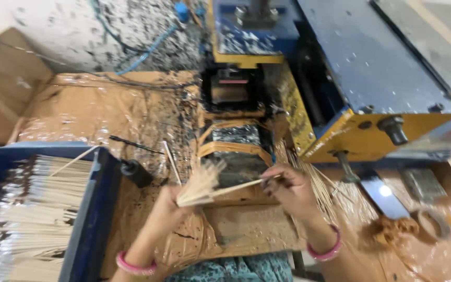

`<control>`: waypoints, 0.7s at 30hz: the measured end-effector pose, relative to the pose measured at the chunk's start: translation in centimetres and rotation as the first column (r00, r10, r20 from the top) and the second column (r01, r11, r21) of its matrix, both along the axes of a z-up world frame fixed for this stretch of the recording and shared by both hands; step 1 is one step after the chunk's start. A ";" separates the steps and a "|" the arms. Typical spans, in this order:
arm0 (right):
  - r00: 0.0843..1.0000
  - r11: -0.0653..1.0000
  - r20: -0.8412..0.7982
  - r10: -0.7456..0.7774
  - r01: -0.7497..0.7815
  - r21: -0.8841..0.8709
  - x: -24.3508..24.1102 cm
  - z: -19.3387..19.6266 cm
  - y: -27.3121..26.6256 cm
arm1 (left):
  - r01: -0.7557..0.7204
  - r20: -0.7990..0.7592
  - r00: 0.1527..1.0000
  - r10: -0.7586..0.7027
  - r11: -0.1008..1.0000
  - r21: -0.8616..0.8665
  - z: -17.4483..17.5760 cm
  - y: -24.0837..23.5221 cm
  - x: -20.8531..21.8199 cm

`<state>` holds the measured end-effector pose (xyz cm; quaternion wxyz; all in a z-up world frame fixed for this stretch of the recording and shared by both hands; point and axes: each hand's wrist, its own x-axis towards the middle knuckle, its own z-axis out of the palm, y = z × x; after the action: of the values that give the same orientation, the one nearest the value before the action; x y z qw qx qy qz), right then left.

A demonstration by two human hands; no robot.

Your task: A worker feeds small wooden sticks into a manufacturing machine for processing.

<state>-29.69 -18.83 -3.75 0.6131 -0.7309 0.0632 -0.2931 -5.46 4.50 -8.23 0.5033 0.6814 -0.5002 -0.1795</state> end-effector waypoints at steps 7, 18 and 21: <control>0.961 0.348 0.029 -0.273 0.127 -0.929 6.9 6.9 -3.2 | -0.252 -0.568 0.790 0.233 0.967 0.046 5.8 -7.0 8.3; 0.749 0.625 -0.359 -0.557 0.094 -0.775 5.1 5.1 -3.8 | -0.164 -0.841 0.541 0.030 0.984 -0.071 2.8 -12.3 7.0; 0.748 0.644 -0.346 -0.567 0.140 -0.752 6.4 -2.5 -9.6 | -0.164 -0.843 0.536 0.038 0.985 -0.060 3.1 -12.2 7.0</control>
<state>-23.32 -28.47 -6.26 0.1789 -0.9257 0.2742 -0.1895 1.55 -7.73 -5.14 0.7341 0.5055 -0.1690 -0.4208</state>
